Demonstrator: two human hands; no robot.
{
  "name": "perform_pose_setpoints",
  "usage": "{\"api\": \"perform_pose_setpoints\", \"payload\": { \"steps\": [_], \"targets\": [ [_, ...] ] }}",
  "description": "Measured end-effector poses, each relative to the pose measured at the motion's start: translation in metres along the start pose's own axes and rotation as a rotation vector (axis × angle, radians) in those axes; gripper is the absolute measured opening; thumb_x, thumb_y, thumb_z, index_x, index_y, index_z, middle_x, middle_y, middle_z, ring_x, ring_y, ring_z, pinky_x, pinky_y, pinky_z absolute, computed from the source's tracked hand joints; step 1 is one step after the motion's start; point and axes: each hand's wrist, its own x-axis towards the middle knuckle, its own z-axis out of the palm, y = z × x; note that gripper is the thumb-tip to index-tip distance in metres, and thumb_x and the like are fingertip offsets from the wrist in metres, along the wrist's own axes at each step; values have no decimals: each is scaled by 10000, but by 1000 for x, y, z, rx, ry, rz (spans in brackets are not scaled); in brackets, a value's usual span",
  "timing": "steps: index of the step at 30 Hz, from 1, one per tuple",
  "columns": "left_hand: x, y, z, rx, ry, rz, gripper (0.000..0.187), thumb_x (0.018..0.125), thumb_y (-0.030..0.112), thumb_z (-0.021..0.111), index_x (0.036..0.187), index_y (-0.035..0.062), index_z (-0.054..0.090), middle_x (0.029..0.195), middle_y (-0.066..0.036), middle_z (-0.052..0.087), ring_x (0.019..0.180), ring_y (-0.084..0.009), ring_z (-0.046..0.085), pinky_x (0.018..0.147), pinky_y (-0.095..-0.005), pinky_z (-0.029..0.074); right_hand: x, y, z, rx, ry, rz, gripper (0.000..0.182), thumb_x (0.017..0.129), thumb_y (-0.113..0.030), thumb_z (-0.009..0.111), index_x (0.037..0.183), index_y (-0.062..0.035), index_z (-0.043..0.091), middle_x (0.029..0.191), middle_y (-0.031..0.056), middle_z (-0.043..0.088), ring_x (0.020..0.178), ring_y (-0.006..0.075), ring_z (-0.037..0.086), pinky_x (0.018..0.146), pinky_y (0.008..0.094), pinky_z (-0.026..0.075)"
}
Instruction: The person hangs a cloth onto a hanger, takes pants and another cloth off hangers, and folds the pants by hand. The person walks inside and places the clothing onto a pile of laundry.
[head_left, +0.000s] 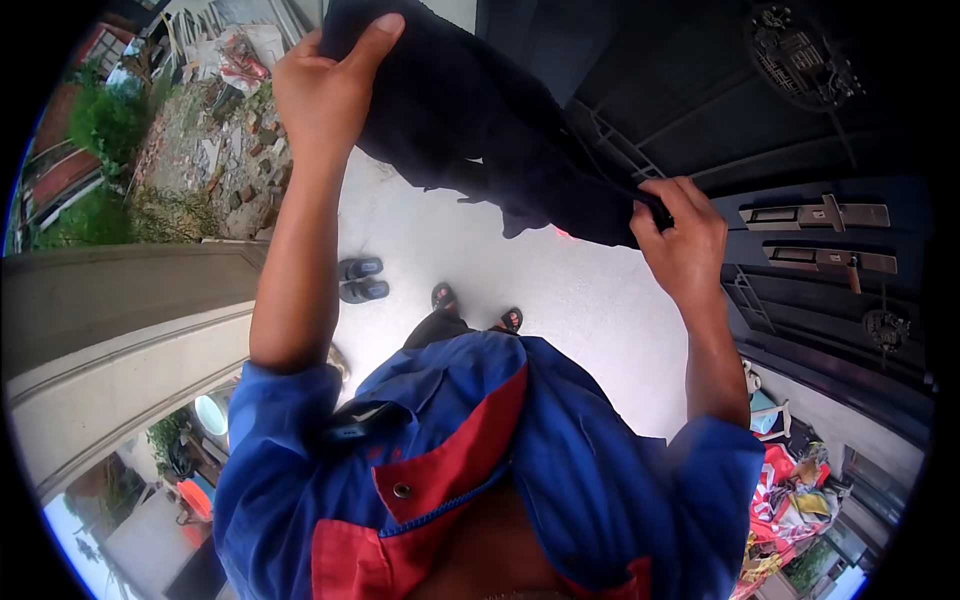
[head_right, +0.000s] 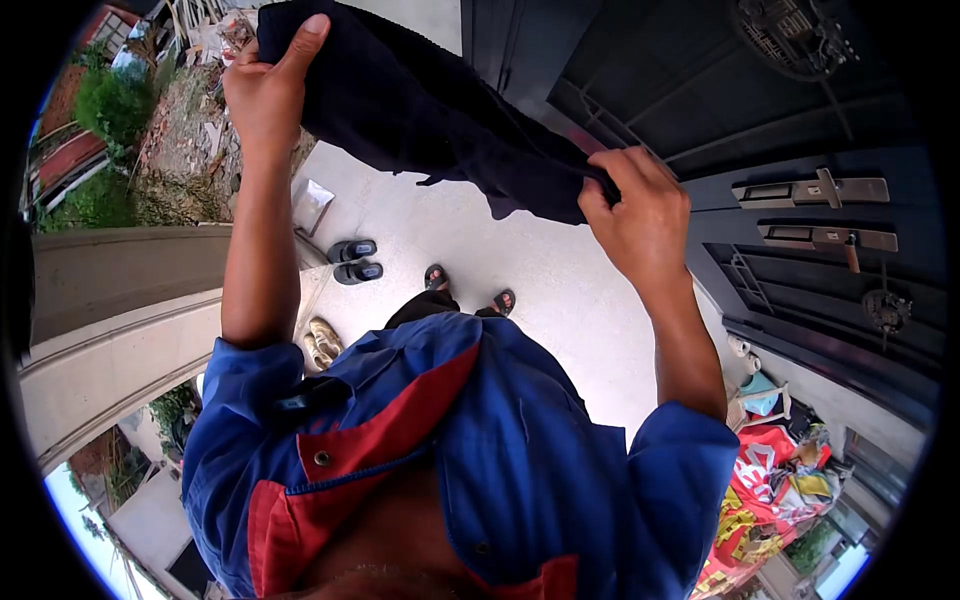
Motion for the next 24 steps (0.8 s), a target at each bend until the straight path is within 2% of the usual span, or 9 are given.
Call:
{"api": "perform_pose_setpoints", "payload": {
  "steps": [3,6,7,9,12,14,16,18,24],
  "targets": [
    [7,-21,-31,-120,66,9,164,899,130,745,917,-33,749,794,-40,727,684,-101,649,633,-251,523,33,-14,27,521,-146,682,168,835,-89,625,899,34,721,714,84,693,626,189,650,598,281,463],
    [2,-35,-48,-177,138,14,163,914,122,727,943,-37,746,812,-48,730,704,-111,655,659,-260,530,70,-57,56,1161,-81,1199,367,882,-92,603,1173,131,613,1105,152,697,937,229,697,819,322,568],
    [-6,-48,-48,-73,221,75,293,856,263,819,885,-20,750,732,-41,727,646,-82,613,630,-261,497,74,-67,66,1166,-122,1187,367,882,-92,603,1173,131,613,1105,152,697,937,229,697,819,322,568],
    [-32,-63,-37,-161,156,121,267,875,211,795,972,-20,702,753,-77,724,666,-148,652,663,-287,513,80,-87,89,1464,-206,1277,454,935,-104,581,1322,124,517,1284,166,622,1132,248,643,1001,360,525],
    [-86,-67,-18,52,-7,234,436,717,78,804,1115,35,632,896,-140,650,768,-325,644,691,-405,520,81,-114,112,1580,-423,1018,448,1031,-274,549,1321,68,551,1289,171,636,1202,252,622,1040,363,485],
    [-119,-62,-9,152,-45,338,728,691,-1,741,1366,-94,485,1121,-219,603,923,-382,595,815,-422,513,67,-101,118,1711,-633,660,811,1034,-578,453,1491,85,351,1460,181,498,1321,272,535,1116,386,419],
    [-141,-65,-8,134,-182,326,919,709,14,750,1491,-145,294,1314,-291,480,1109,-425,534,930,-426,487,71,-98,118,1629,-750,314,938,967,-606,573,1514,99,285,1498,194,444,1344,284,509,1115,395,414],
    [-157,-65,-13,80,-230,375,928,725,41,761,1487,-158,271,1373,-317,440,1202,-464,504,1002,-425,472,79,-108,112,1308,-798,335,706,913,-389,768,1359,89,502,1260,142,620,1150,196,594,1031,316,440],
    [-218,-100,-92,151,-389,77,745,761,234,873,1391,42,526,1449,-210,477,1242,-376,567,989,-438,508,83,-105,114,967,-686,-236,326,726,58,601,1043,105,661,800,121,685,713,154,656,665,259,499]
  ]
}}
